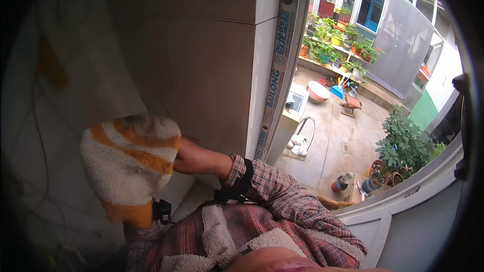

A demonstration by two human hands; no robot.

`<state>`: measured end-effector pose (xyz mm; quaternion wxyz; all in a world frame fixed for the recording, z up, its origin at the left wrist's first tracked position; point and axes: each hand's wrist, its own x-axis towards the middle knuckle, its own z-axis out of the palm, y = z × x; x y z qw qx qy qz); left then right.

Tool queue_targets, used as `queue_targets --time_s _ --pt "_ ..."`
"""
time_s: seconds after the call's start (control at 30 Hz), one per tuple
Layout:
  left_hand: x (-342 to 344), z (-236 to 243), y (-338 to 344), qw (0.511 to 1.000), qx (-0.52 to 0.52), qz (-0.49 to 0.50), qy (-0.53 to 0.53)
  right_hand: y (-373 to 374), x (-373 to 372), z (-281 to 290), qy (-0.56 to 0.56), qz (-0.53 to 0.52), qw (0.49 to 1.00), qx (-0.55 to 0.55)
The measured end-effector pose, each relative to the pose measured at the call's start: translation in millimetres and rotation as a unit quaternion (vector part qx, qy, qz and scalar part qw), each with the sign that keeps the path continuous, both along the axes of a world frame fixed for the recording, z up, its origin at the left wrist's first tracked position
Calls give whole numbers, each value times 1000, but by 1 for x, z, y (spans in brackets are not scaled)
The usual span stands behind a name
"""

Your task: The person mops the tiled floor with a string mop, then wipes the upper wall and pipes with a cloth. They move around the room to reach different areas and handle the mop and cloth directly.

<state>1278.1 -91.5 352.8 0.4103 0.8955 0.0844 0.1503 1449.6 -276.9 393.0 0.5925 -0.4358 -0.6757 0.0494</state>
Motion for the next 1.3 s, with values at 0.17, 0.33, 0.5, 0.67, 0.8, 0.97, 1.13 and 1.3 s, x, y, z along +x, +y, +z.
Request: queue_targets --time_s 0.17,0.33,0.5,0.67,0.8,0.97,1.13,1.3 --pt "-41 38 19 986 89 129 -54 -50 8 -3 -104 -96 990 -19" --pt "-61 111 54 920 234 258 -177 -118 50 -14 -158 -457 847 220" --pt "-100 214 90 765 426 395 -278 -136 84 -29 -128 -601 771 168" --pt "-151 306 131 608 517 527 -292 -115 90 -42 -157 -576 791 135" --pt "-180 352 166 536 536 601 -253 -95 85 -50 -110 -565 804 148" --pt "-179 397 204 498 558 624 -228 -84 83 -53 -98 -618 765 153" --pt "-144 465 205 381 665 565 -307 -87 81 -55 -85 -654 741 126" --pt "-87 535 156 333 704 495 -387 -89 93 -59 -120 -684 704 149"
